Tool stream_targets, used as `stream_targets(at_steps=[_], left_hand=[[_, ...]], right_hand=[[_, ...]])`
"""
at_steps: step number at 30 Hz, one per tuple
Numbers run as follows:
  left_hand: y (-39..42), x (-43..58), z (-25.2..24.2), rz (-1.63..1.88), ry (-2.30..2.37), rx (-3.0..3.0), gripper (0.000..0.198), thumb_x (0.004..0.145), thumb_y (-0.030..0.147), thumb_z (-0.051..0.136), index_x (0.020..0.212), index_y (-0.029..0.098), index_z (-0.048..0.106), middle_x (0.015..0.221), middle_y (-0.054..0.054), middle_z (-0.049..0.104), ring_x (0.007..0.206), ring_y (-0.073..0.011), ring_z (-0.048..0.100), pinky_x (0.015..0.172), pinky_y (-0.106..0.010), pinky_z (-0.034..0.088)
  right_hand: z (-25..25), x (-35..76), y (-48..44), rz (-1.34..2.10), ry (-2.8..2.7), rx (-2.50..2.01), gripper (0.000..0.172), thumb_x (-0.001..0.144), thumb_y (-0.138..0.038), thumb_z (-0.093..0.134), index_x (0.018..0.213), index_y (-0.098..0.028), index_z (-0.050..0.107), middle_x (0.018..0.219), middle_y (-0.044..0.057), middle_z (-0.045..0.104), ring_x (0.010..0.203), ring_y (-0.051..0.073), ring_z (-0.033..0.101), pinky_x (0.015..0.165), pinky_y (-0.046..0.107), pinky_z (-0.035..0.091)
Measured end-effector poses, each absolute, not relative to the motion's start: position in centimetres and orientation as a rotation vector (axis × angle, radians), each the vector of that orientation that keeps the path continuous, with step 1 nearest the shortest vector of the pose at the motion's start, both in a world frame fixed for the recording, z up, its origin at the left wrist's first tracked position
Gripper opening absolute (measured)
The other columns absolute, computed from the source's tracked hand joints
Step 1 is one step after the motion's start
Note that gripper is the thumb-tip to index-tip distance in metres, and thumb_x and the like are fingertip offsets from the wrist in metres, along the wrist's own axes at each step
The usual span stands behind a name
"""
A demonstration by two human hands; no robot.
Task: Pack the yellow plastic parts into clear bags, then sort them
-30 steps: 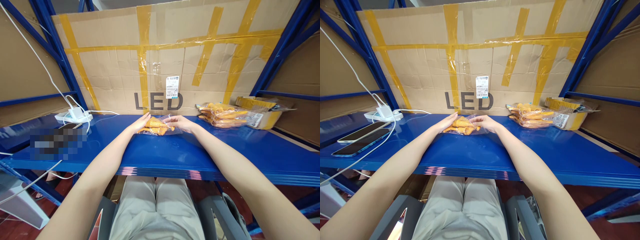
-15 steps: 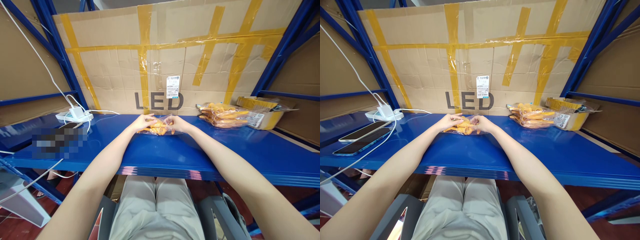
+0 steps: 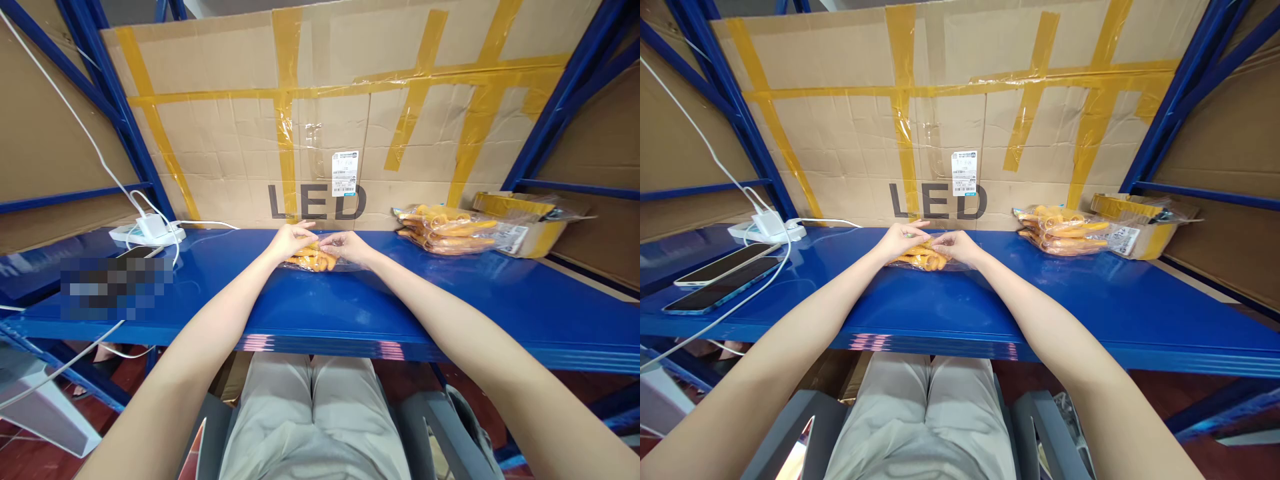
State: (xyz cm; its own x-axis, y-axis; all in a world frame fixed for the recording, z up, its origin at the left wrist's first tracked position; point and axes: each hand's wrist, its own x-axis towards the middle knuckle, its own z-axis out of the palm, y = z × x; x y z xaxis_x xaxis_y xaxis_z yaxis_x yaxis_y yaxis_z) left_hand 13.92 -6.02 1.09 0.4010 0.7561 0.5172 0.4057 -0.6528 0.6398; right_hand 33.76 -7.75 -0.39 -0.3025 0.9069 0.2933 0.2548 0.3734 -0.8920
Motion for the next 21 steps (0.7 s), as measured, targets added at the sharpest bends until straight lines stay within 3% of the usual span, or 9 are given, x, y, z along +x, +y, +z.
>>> stream_targets(at_steps=[3, 5, 8, 12, 17, 21], left_hand=[[-5.4, 13.4, 1.0, 1.214, 1.081, 2.252, 0.038, 0.081, 0.049, 0.061, 0.097, 0.018, 0.077, 0.133, -0.011, 0.06, 0.134, -0.0293, 0.044, 0.114, -0.042, 0.029], [-5.0, 13.0, 0.9, 1.233, 1.232, 2.253, 0.038, 0.085, 0.043, 0.057, 0.108, 0.017, 0.073, 0.138, -0.012, 0.056, 0.134, -0.0284, 0.044, 0.114, -0.043, 0.027], [-4.6, 12.5, 0.5, 1.123, 1.562, 2.216, 0.044, 0.086, 0.035, 0.057, 0.125, 0.017, 0.063, 0.147, -0.013, 0.045, 0.138, -0.0322, 0.038, 0.116, -0.052, 0.018], [-4.2, 12.3, -0.3, 0.933, 1.769, 2.121, 0.05, 0.088, 0.037, 0.053, 0.135, 0.018, 0.054, 0.149, -0.013, 0.041, 0.14, -0.0362, 0.032, 0.114, -0.059, 0.012], [-3.5, 12.0, -1.0, 0.949, 1.565, 2.0, 0.055, 0.091, 0.036, 0.048, 0.139, 0.011, 0.047, 0.148, -0.015, 0.043, 0.137, -0.0271, 0.04, 0.113, -0.038, 0.028], [-3.6, 12.0, -0.9, 1.051, 1.458, 1.798, 0.052, 0.092, 0.038, 0.049, 0.137, 0.012, 0.049, 0.147, -0.014, 0.044, 0.134, -0.0239, 0.044, 0.109, -0.031, 0.033]], right_hand=[[-0.2, 33.9, -8.1, 1.133, -1.751, -0.877, 0.019, 0.067, -0.019, 0.077, 0.086, -0.016, 0.074, 0.104, 0.007, 0.072, 0.092, 0.016, 0.066, 0.079, 0.027, 0.054], [0.1, 33.9, -8.2, 1.131, -1.735, -0.895, 0.015, 0.067, -0.013, 0.075, 0.082, -0.016, 0.073, 0.107, 0.006, 0.071, 0.092, 0.015, 0.065, 0.079, 0.025, 0.054], [0.3, 33.9, -8.3, 0.977, -1.686, -1.121, 0.009, 0.071, -0.007, 0.071, 0.076, -0.014, 0.07, 0.085, 0.004, 0.072, 0.073, 0.01, 0.064, 0.066, 0.02, 0.052], [0.3, 33.7, -8.3, 0.974, -1.652, -1.303, 0.009, 0.079, -0.014, 0.069, 0.073, -0.014, 0.062, 0.059, 0.001, 0.063, 0.047, 0.007, 0.051, 0.044, 0.019, 0.042], [0.4, 33.6, -8.7, 1.291, -1.62, -1.211, 0.012, 0.086, -0.02, 0.064, 0.081, -0.016, 0.054, 0.056, -0.001, 0.061, 0.039, 0.006, 0.047, 0.039, 0.018, 0.038], [0.3, 33.6, -8.9, 1.385, -1.621, -1.19, 0.012, 0.086, -0.02, 0.064, 0.087, -0.017, 0.053, 0.058, 0.0, 0.063, 0.037, 0.006, 0.046, 0.037, 0.018, 0.036]])
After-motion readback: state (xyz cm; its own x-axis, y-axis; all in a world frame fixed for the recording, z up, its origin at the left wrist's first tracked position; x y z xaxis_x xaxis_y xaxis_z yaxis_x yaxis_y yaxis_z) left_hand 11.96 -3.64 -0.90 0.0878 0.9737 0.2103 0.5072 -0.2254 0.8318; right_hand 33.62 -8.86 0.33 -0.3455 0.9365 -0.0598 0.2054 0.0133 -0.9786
